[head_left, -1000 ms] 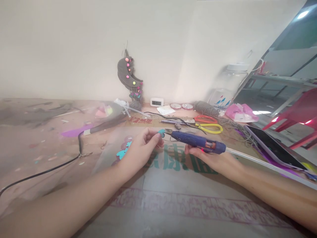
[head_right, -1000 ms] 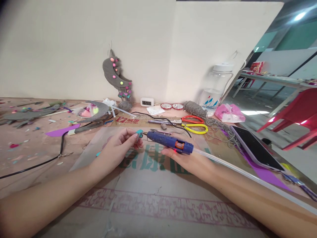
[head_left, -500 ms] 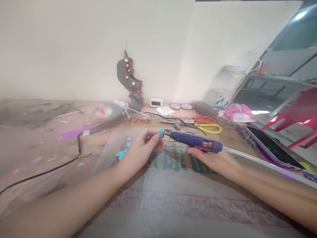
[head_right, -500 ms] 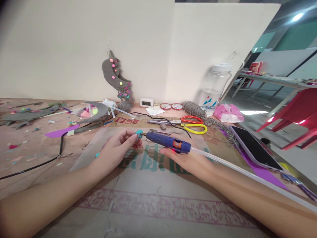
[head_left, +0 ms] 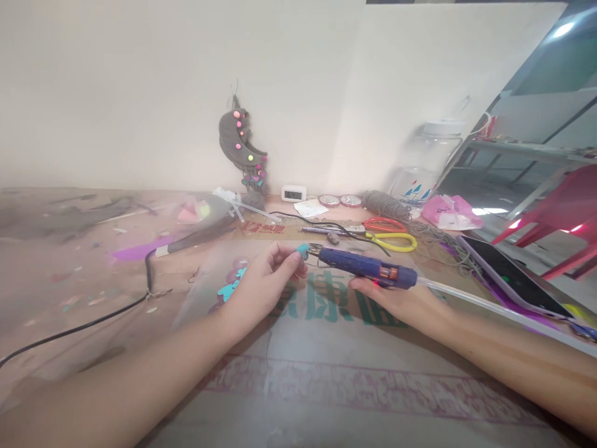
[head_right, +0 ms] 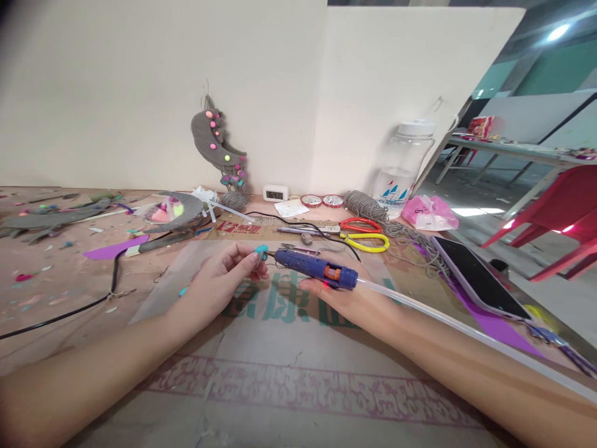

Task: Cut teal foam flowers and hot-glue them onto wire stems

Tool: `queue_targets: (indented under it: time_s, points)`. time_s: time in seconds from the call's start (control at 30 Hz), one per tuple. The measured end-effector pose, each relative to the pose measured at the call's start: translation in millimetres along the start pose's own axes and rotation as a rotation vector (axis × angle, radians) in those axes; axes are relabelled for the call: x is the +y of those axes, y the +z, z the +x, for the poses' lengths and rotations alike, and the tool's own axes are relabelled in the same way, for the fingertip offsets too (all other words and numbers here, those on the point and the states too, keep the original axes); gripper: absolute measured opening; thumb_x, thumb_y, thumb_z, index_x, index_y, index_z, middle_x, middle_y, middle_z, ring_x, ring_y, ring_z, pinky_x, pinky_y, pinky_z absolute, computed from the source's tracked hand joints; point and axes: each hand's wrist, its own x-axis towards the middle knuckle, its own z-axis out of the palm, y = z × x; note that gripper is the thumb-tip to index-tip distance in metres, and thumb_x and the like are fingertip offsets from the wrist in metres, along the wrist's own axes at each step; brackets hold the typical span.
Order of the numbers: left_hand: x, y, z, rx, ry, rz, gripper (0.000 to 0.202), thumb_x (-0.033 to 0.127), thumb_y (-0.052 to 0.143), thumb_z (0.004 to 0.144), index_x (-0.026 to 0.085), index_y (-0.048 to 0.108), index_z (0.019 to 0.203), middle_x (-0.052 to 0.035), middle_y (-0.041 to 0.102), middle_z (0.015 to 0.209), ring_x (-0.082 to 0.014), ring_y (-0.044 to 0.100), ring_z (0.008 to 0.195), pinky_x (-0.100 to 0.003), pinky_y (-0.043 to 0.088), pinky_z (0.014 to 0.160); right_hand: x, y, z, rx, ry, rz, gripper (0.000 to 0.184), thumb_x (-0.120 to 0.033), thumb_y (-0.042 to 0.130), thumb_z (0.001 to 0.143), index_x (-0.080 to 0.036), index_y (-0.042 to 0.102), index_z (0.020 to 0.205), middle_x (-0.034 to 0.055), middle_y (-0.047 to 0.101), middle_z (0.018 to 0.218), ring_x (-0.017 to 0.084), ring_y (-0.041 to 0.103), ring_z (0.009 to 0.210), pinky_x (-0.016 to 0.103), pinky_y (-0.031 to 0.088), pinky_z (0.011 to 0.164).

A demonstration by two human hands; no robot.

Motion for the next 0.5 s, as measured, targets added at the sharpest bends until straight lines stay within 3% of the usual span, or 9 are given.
queue_targets:
  time_s: [0.5]
  points:
    - [-1.3,-0.9,0.4,-0.006,0.003,0.003,0.025,0.044,0.059,0.091,0.019,0.058,0.087,-0.0009,0.068,0.079,-0.0146,0.065,0.071,-0.029,0.048,0.069,-1.8,1.9,1.4,0.015,0.017,0.027,0.032,-0.054,0.062,0.081,-0.023,0.06,0.073,-0.0027,0.056,0.06,0.017,0.054,0.056,0.029,0.048,0.055]
